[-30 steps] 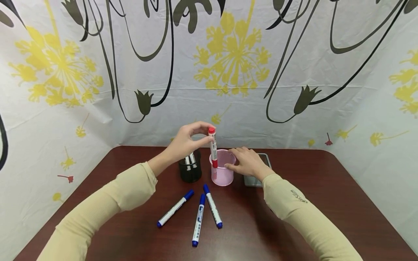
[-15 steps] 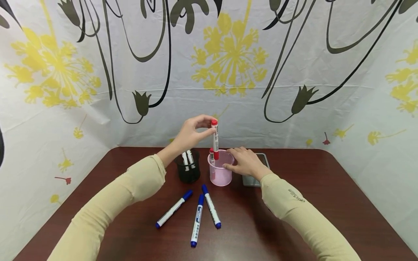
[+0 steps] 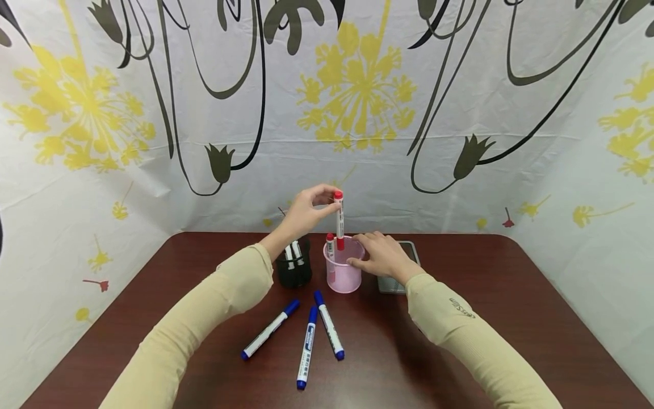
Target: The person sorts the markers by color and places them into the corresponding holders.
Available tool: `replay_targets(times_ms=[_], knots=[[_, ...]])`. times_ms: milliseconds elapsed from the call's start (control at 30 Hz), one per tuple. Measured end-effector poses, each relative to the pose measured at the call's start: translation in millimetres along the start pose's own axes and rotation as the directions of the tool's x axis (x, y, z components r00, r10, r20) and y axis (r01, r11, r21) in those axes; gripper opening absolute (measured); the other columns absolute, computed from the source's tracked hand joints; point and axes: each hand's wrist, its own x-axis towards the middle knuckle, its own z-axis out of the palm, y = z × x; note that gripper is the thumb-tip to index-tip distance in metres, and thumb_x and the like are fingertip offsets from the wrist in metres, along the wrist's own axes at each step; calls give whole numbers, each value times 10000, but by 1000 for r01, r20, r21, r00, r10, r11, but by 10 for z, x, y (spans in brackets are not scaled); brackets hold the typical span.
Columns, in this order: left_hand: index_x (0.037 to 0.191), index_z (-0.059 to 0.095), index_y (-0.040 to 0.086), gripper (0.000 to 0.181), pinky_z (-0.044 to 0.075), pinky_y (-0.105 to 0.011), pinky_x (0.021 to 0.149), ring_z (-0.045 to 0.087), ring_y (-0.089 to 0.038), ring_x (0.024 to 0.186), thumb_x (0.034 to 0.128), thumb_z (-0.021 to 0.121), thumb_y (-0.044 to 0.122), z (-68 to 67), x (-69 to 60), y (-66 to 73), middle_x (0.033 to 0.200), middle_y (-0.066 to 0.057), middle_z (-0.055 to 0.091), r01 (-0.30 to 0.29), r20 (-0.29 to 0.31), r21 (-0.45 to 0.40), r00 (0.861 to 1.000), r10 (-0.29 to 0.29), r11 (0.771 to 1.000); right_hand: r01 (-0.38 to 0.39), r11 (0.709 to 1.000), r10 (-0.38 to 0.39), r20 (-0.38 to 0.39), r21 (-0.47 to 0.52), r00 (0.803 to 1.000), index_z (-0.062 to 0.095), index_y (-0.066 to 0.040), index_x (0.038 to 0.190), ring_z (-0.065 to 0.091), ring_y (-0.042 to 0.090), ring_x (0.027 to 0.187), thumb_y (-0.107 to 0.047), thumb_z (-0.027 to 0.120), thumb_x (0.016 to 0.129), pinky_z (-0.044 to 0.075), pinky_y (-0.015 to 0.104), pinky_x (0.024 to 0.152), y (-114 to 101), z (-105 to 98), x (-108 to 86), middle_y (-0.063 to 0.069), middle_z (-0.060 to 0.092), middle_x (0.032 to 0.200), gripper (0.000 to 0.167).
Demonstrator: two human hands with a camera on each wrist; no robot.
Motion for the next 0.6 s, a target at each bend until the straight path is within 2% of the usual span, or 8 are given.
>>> replay_targets(times_ms=[267,600], knots=[[1053,598,67,240,440,-223,761,583,-105,844,822,632,121,110,-58,-153,911,-15,608,59,10,15,998,-60,998,10,1000,-10,-6,1,1000,554,-52,1154,514,249,887,-492,604,770,424,452,754,2,1,-7,96,591,1022,587],[1032,610,63,229,455,-196,699,589,-98,830,815,642,128,280,-235,-397,909,-16,621,147,15,14,989,-147,989,30,999,-30,-20,-17,999,555,-42,1145,520,251,875,-486,595,781,427,437,732,12,3,5,96,594,1002,575]])
